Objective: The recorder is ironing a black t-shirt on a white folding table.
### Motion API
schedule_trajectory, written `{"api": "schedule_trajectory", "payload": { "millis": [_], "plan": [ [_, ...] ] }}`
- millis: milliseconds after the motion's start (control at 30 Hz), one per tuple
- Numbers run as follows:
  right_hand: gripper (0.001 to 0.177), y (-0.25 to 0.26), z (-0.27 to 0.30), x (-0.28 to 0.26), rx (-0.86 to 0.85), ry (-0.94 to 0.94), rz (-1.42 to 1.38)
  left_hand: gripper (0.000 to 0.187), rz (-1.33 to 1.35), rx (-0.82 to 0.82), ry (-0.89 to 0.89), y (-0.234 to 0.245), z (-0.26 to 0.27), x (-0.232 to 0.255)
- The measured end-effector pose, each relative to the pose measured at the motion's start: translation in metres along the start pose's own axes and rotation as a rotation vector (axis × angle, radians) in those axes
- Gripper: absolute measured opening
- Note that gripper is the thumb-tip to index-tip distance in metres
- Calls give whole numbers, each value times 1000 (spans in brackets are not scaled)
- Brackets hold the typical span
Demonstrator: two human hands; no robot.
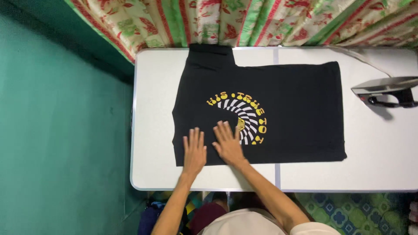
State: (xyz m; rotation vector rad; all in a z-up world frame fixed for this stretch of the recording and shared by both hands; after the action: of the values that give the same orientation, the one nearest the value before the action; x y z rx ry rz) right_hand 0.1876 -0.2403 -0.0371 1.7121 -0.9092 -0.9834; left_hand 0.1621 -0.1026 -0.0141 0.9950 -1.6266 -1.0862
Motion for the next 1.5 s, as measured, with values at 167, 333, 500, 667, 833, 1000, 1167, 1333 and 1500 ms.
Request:
{"api": "schedule_trajectory", "payload": {
  "millis": [167,333,500,667,833,1000,1167,1333,1500],
  "plan": [
    [67,9,38,32,-48,-79,26,66,31,-41,-28,-11,16,6],
    [78,67,90,134,-47,-332,157,71,-103,-126,18,4,27,-17],
    [87,92,142,220,-32,-611,200,74,-153,-98,132,19,24,0],
    [78,84,123,171,-60,-489,94,70,6,-85,125,-9,6,83],
    [77,95,158,221,-71,-556,108,76,-53,-103,196,-22,7,84],
    [76,150,234,325,-55,-778,197,70,-189,1,341,-17,21,25],
    [68,183,288,380,94,-944,48,65,-116,33,375,-5,21,56],
    [10,172,358,412,374,-923,-30,52,77,122,229,-6,23,152],
    [18,176,330,399,330,-915,-303,53,101,-67,210,-45,25,208]
  ]
}}
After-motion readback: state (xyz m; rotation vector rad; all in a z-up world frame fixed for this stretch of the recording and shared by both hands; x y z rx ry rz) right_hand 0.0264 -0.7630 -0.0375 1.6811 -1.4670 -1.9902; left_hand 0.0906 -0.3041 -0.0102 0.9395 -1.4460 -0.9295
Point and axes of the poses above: each hand's wrist, its own z-axis away from the middle knuckle, its own y-axis out of the back of the hand, x = y × z, the point moved 7 cm from there along -z, towards the middle knuckle, and after that the axes turned 9 degrees about x, right-handed, at the moved point
